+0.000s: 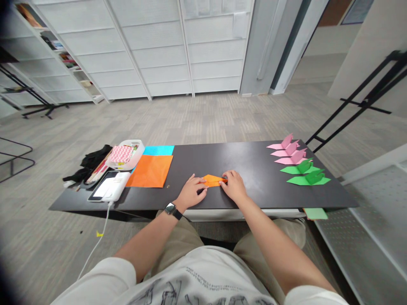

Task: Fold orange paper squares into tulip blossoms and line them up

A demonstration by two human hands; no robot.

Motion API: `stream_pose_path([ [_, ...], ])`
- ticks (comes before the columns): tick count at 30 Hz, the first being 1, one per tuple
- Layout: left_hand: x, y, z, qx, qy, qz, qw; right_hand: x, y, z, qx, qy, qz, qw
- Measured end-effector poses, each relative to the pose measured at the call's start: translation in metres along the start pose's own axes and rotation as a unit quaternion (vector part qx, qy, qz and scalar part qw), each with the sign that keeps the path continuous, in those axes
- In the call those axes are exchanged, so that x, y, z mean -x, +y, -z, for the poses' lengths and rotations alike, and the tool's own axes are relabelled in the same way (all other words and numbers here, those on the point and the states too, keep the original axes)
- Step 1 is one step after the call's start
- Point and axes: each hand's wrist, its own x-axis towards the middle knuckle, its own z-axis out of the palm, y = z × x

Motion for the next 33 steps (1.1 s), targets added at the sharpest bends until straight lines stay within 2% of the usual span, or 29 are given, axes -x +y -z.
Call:
stream_pose_path([
  [2,0.0,-0.001,-0.001,-0.001,-0.001,-0.002,1.0,-0.002,-0.004,0.0,-0.016,0.011,-0.002,1.0],
  [8,0.0,-0.001,0.0,-0.012,-0.006,-0.005,1.0,0.001,-0.023,-0.014,-0.011,0.004,0.076,0.997],
  [12,0.0,-0.002,0.0,-0.024,-0.007,-0.014,1.0,0.005,-0.021,-0.024,0.003,-0.006,0.08,0.997],
  [17,0.001,-0.001,0.002,-0.054,0.002,-0.024,0.998,0.007,-0.017,-0.027,-0.002,-0.004,0.077,0.997],
  [20,0.007,-0.003,0.01,-0.078,-0.009,-0.035,0.996,0.006,-0.018,-0.027,-0.003,-0.002,0.071,0.997],
  [27,0.027,-0.018,0.046,-0.11,-0.038,-0.059,0.991,0.005,-0.016,-0.029,-0.005,-0.003,0.073,0.997],
  [30,0.027,-0.012,0.047,-0.109,-0.037,-0.064,0.991,0.004,-0.016,-0.03,-0.015,0.008,0.078,0.997],
  [33,0.02,0.006,0.034,-0.081,-0.042,-0.081,0.993,0.005,-0.017,-0.03,-0.017,0.015,0.081,0.996],
])
